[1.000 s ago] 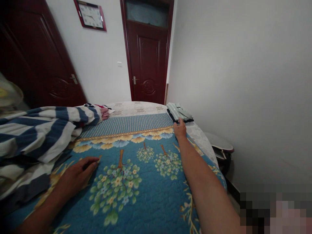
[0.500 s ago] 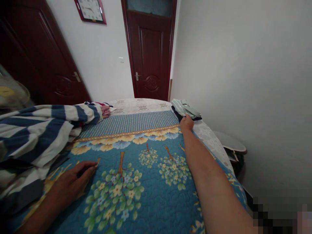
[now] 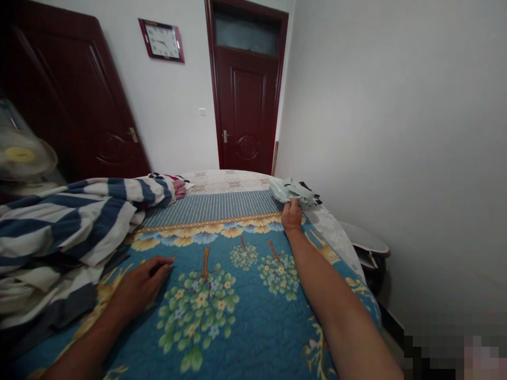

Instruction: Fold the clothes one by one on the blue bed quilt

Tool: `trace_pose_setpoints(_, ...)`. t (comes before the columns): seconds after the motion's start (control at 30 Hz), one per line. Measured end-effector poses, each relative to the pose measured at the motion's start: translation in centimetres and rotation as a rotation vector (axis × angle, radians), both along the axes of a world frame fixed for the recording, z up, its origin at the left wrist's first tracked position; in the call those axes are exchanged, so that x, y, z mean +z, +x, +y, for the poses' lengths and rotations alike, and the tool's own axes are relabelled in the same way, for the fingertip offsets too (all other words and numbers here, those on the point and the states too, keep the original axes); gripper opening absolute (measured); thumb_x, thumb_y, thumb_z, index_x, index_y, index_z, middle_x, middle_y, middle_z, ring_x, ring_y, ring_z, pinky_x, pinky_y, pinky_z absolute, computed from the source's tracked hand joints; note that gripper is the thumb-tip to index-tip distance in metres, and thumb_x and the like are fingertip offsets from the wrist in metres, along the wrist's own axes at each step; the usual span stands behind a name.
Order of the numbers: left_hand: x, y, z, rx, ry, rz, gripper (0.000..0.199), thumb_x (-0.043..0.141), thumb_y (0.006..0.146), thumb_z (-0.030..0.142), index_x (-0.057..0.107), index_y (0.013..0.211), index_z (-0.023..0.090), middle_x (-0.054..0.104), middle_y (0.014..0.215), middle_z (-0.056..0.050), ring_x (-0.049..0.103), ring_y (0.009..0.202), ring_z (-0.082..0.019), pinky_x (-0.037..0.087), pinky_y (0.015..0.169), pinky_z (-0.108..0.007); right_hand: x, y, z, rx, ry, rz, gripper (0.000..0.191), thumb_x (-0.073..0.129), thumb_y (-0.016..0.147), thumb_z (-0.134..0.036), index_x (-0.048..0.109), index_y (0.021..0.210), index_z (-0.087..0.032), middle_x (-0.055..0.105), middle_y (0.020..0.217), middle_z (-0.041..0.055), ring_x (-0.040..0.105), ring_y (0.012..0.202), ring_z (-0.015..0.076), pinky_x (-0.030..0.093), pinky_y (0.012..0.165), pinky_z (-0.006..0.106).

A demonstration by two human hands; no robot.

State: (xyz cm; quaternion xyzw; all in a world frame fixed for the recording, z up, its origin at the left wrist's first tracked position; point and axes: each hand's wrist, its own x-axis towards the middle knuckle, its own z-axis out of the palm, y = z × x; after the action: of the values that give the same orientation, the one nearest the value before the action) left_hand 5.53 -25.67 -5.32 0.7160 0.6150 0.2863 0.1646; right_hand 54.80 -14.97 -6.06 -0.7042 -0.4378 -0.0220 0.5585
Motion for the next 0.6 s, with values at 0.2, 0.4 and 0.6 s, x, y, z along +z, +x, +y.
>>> trace_pose_setpoints(0.2, -0.2, -0.1, 0.2, -0.029, 0.044, -0.099, 0.048, 0.054, 0.09, 0.06, 0.076, 0.111, 0.024, 0.081, 0.104, -0.008, 0.075, 0.097, -0.029, 0.057, 0.092, -0.04, 1.0, -7.6, -5.2, 0.331, 0.1, 0.136, 0.025, 0.044, 0.087, -0.043, 0.059, 0.094, -0.025, 0.065, 0.096, 0.0104, 0.059, 0.1, 0.0297, 0.047, 0.098, 0.042)
trace_pose_setpoints(0.4, 0.8, -0.3, -0.2, -0.012, -0.026, -0.448, 0.071, 0.061, 0.084, 0.069, 0.064, 0.132, 0.018, 0.075, 0.132, -0.018, 0.077, 0.103, -0.03, 0.062, 0.082, -0.04, 2.2, -14.8, -9.3, 0.697, 0.121, 0.499, 0.029, 0.045, 0.083, -0.054, 0.047, 0.074, -0.027, 0.051, 0.069, 0.0032, 0.053, 0.07, 0.0235, 0.049, 0.066, 0.034)
trace_pose_setpoints(0.6, 2.2, 2.0, -3.4, -0.172, -0.322, -0.749, 0.065, 0.061, 0.086, 0.071, 0.069, 0.121, 0.017, 0.078, 0.12, -0.017, 0.076, 0.095, -0.028, 0.061, 0.076, -0.039, 1.2, -18.8, -12.5, 0.991, -0.314, 0.838, 0.036, 0.061, 0.078, -0.057, 0.052, 0.064, -0.025, 0.048, 0.057, -0.0008, 0.047, 0.058, 0.0181, 0.039, 0.055, 0.03)
